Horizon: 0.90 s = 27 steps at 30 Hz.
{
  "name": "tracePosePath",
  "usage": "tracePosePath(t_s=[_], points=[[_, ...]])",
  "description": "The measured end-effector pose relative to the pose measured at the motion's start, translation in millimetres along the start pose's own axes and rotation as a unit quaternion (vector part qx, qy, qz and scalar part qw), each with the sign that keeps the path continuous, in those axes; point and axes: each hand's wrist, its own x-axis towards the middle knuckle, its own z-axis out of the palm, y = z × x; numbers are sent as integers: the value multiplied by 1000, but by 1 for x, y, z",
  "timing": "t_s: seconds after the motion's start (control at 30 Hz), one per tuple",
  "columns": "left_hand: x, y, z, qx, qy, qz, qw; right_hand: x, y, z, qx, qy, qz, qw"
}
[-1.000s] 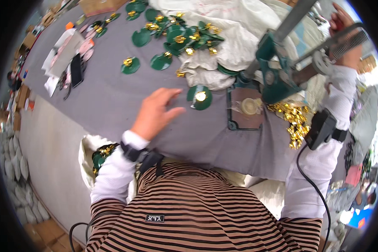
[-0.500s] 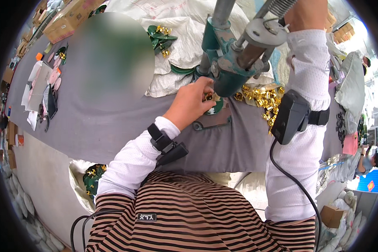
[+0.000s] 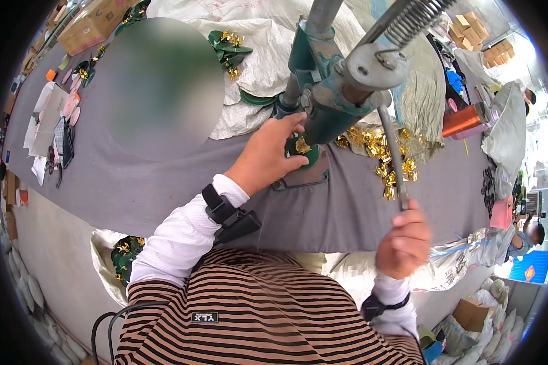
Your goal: Using a manual press machine to attach small gold-colored bell components to green plastic bases.
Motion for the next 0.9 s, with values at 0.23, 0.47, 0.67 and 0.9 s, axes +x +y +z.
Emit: tracePosePath(t_s=[0.23,0.47,0.67,0.9], points=[[-3,-12,13,4,41,-11,999,71,-13,-6,38,-31,-11,999],[-18,-8,2,-45,60,-35,997,269,49,73,64,21,38,997],[-93,-43,-89,66,52,-100,991,295,84,84,141,9,122,982],[-86,-87,-201,183,186,-150,954,288,73,89,80,29,131,988]])
